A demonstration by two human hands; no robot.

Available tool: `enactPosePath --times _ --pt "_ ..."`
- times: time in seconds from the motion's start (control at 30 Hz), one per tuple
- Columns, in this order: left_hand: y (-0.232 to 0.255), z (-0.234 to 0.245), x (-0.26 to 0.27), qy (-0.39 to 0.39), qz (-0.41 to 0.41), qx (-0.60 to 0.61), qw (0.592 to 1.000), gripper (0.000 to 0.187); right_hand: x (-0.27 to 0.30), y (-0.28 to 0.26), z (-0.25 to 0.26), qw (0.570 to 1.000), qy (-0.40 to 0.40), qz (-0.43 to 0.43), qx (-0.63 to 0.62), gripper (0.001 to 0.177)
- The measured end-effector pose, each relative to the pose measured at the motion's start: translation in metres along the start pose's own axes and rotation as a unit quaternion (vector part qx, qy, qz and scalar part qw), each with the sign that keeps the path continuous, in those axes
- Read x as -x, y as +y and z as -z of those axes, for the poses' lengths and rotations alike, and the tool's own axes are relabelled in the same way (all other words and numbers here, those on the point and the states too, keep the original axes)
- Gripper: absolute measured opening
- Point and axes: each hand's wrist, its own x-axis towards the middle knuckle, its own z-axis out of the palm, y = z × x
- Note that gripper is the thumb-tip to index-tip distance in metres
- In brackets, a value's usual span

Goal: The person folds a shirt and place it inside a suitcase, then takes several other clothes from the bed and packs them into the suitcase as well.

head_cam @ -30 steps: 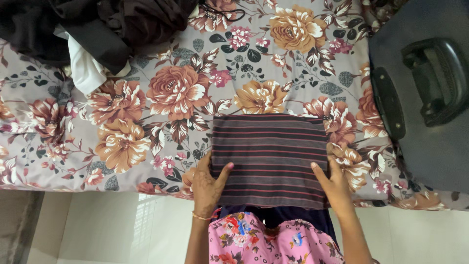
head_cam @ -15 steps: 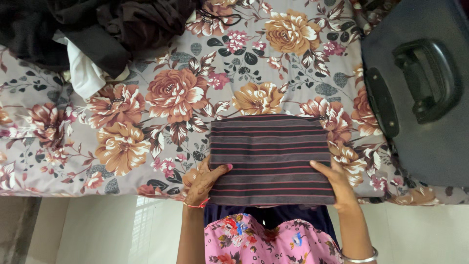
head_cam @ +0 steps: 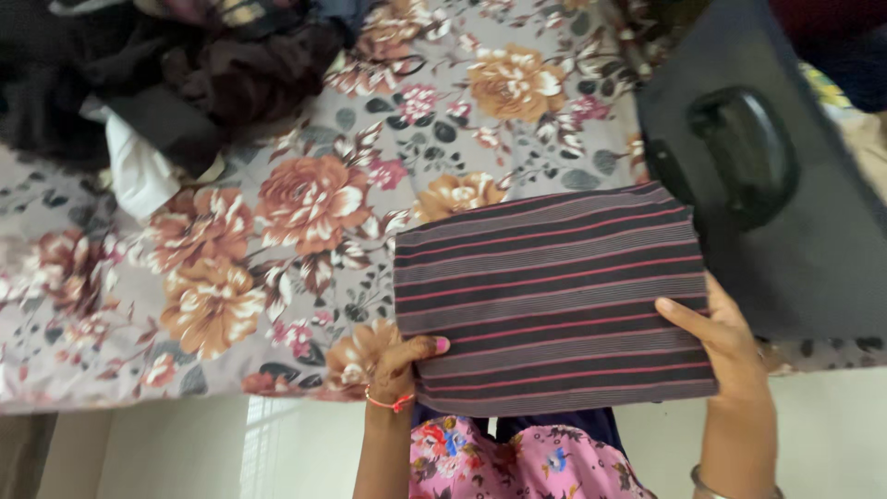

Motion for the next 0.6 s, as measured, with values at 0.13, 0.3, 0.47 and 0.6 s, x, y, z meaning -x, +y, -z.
enactPosePath --times 0.13,0.3,0.47,0.6 --pt "0.021 -0.055 -0.003 -0.043 0.027 0.0 0.999 0.074 0.016 -0.031 0.031 0.998 0.043 0.051 0.015 0.065" --pt "0.02 -0.108 -0.032 -0.147 0.034 0.025 0.988 0.078 0.026 -0.07 0.08 0.991 0.069 0.106 0.036 0.065" --pt "0.033 -0.188 -0.057 -0.233 0.028 0.036 0.971 0.077 0.033 -0.115 0.118 0.978 0.129 0.162 0.014 0.065" --pt "0.052 -0.27 -0.069 -0.324 0.031 0.016 0.945 0.078 0.023 -0.151 0.166 0.971 0.156 0.184 0.005 0.064"
